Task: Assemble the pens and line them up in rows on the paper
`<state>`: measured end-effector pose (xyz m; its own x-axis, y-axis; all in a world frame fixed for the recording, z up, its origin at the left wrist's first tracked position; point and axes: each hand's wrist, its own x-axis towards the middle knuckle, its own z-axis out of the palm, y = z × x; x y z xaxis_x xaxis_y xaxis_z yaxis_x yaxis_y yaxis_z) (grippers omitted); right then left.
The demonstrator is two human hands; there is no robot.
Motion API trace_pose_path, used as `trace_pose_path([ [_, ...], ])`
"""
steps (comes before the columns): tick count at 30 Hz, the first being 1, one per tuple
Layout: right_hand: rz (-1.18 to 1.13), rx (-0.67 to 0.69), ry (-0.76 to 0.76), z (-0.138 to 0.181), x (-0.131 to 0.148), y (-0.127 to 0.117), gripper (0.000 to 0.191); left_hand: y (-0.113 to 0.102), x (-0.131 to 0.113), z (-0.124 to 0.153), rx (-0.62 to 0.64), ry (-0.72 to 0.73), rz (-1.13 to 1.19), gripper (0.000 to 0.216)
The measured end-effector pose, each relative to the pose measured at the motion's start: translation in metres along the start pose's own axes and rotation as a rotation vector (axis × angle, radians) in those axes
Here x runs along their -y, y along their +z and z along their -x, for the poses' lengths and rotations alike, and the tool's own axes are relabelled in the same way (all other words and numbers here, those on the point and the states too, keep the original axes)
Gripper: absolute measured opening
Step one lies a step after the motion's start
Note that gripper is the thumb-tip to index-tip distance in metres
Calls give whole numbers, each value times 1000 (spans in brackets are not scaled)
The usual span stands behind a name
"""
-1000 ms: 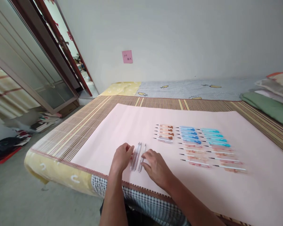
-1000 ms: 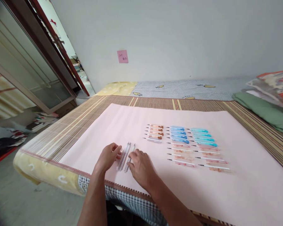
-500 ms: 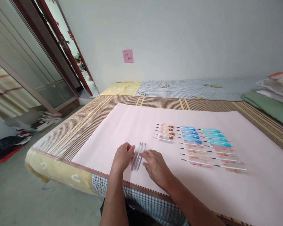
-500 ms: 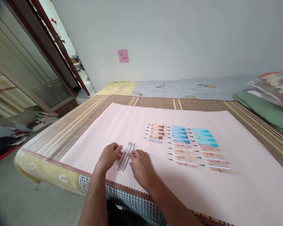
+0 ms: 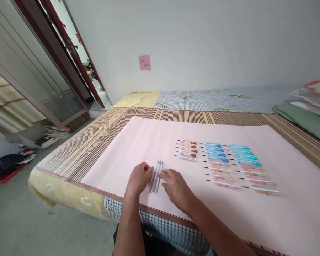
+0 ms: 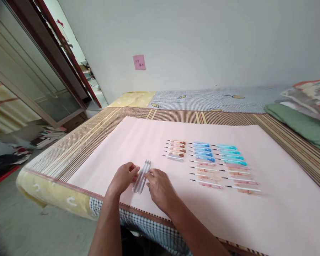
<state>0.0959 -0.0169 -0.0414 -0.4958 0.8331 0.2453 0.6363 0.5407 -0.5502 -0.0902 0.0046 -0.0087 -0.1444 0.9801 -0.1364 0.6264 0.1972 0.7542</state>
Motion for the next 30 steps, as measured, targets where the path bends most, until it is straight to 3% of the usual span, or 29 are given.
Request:
trace_pose_path([
  [10,86,0,4,0,-3,-1,34,1,0,2,45,-2,37,23],
  [30,70,-4,10,1,5,1,31,1,-2,-1,34,46,-100,25],
])
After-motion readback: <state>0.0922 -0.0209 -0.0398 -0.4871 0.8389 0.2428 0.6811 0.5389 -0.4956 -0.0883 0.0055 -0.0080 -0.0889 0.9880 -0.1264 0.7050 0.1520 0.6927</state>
